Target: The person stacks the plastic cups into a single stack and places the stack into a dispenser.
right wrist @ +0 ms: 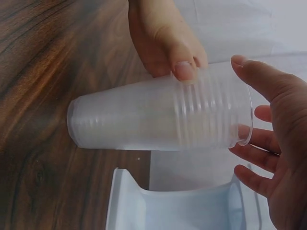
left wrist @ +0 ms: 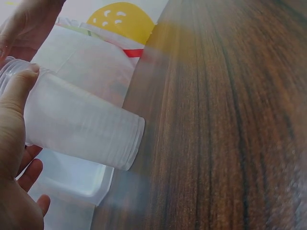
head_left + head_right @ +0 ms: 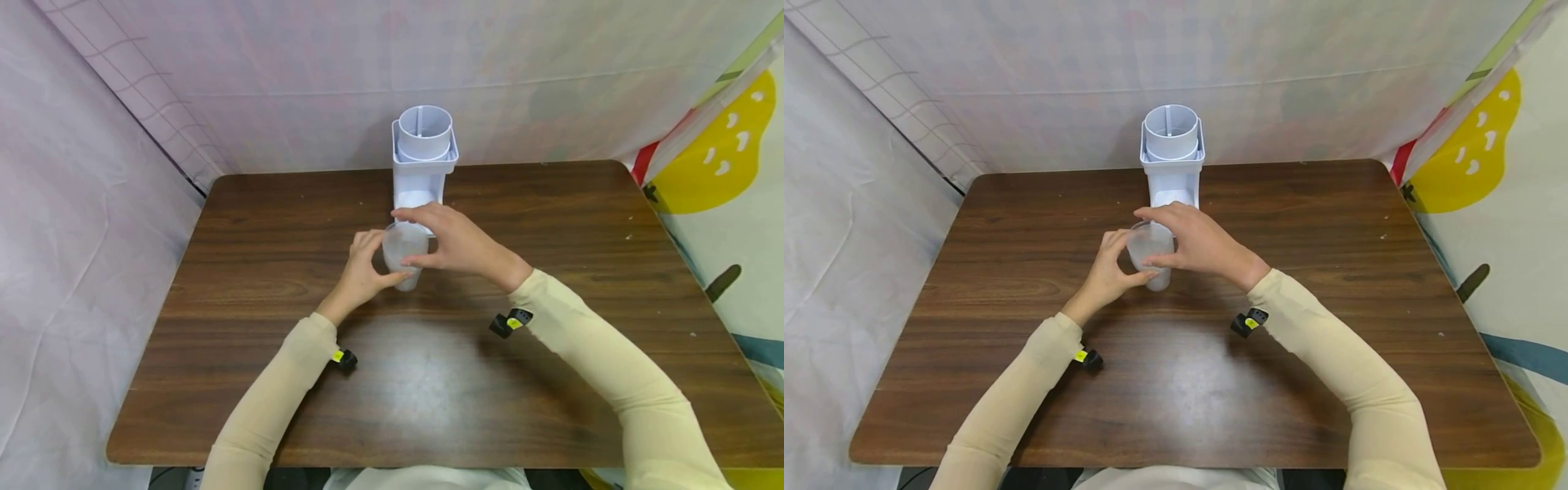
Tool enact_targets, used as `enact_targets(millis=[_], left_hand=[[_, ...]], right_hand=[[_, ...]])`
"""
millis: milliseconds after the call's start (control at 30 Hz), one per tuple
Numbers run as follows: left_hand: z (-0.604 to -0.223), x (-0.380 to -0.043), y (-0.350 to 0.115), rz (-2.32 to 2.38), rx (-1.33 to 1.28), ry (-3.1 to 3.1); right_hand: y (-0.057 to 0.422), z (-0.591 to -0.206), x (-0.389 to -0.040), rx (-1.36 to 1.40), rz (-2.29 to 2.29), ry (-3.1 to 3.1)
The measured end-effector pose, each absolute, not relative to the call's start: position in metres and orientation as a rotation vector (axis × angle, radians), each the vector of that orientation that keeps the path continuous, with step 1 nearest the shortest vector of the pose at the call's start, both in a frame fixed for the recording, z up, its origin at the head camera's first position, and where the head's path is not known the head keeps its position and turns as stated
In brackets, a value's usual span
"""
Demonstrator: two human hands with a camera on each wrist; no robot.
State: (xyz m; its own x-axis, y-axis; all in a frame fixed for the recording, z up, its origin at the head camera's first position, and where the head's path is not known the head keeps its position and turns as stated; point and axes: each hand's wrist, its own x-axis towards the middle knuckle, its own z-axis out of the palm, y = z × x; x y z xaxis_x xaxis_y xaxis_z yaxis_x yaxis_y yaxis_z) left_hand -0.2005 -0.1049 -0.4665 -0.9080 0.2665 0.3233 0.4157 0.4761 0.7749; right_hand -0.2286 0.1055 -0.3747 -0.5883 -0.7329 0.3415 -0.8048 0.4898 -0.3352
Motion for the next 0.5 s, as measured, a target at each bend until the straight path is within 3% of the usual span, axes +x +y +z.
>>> enact_targets(millis=[500], left_hand=[[-0.471, -0.198, -0.106, -1.435, -0.598, -2.567]], right_hand=[[0.112, -0.387, -0.228, 1.248, 0.884, -2.618]])
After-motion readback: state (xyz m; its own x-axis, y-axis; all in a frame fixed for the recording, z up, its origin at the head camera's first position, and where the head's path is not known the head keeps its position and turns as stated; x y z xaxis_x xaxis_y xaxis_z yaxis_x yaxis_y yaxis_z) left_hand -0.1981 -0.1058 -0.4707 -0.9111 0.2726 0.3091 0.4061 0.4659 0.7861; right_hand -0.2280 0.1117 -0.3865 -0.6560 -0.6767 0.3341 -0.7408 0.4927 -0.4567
